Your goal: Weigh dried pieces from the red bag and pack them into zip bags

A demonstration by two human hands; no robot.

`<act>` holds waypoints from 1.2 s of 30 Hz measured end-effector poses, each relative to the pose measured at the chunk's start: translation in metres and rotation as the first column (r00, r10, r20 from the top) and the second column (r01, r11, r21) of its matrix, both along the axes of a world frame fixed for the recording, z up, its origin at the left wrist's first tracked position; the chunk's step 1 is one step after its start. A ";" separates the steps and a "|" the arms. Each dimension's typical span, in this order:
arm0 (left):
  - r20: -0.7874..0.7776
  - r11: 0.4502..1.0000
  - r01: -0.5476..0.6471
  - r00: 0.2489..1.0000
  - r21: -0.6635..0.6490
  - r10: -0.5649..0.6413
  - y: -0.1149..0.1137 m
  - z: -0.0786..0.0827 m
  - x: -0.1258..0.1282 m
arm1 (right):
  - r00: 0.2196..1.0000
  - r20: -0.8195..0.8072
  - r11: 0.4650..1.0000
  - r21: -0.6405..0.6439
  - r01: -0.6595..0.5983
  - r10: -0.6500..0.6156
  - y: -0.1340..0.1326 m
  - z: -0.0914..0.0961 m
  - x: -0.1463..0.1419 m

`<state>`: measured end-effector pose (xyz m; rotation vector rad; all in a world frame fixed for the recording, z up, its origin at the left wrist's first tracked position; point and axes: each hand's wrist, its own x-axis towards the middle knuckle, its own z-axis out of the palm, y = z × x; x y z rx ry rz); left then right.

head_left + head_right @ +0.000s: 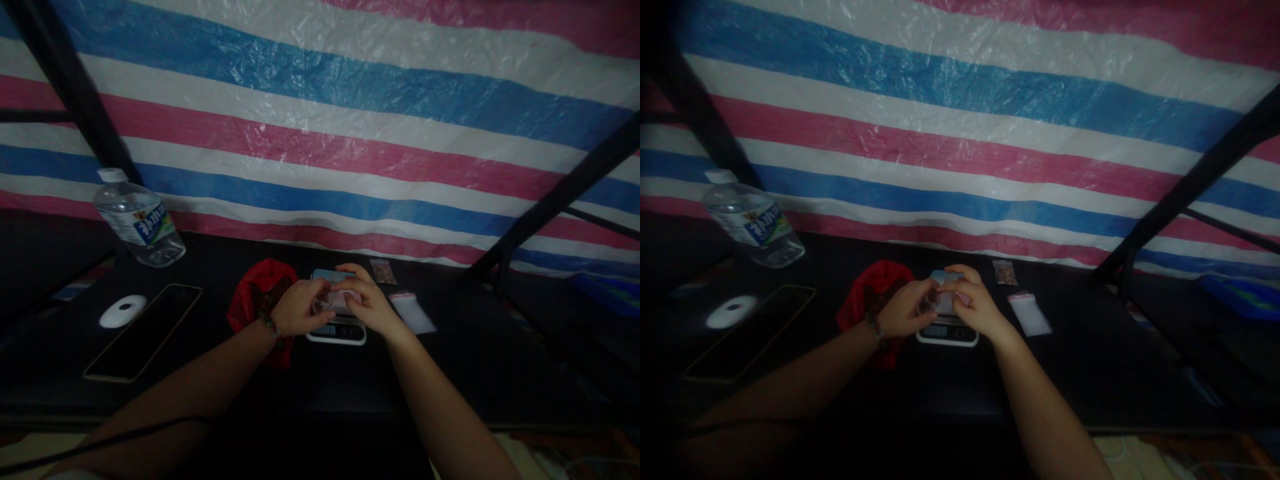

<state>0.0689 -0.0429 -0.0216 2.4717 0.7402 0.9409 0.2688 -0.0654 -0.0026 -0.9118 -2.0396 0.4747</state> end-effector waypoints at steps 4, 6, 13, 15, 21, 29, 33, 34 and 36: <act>0.057 0.985 0.154 0.987 -0.078 -0.150 0.002 -0.003 -0.003 | 0.995 0.077 0.998 -0.015 -0.067 0.068 -0.003 0.003 -0.001; 0.105 0.969 0.212 0.974 -0.130 -0.199 0.002 -0.004 -0.002 | 0.998 0.027 0.998 -0.006 -0.057 0.057 -0.002 0.002 -0.001; 0.065 0.947 0.133 0.991 -0.291 -0.120 0.002 -0.005 0.002 | 0.940 -0.325 0.994 -0.038 0.100 -0.107 0.010 -0.005 0.010; 0.011 0.956 0.071 0.997 -0.284 -0.071 0.002 -0.004 0.004 | 0.905 -0.408 0.993 -0.052 0.106 -0.117 0.013 -0.007 0.009; 0.103 0.943 0.015 0.994 -0.332 0.021 0.005 -0.008 0.005 | 0.785 -0.588 0.952 -0.308 0.006 -0.194 0.020 -0.020 0.005; 0.240 0.867 0.129 0.971 -0.482 -0.011 0.006 -0.010 0.008 | 0.799 -0.541 0.925 -0.376 0.050 -0.263 0.021 -0.032 0.003; 0.313 0.837 0.130 0.948 -0.532 0.051 0.008 -0.014 0.010 | 0.844 -0.489 0.933 -0.357 0.039 -0.222 0.017 -0.029 -0.004; 0.340 0.827 0.133 0.937 -0.546 0.074 0.008 -0.015 0.010 | 0.858 -0.473 0.930 -0.366 0.015 -0.200 0.015 -0.028 -0.006; 0.422 0.815 0.144 0.897 -0.561 0.133 0.010 -0.018 0.011 | 0.879 -0.450 0.914 -0.404 -0.043 -0.157 0.014 -0.026 -0.009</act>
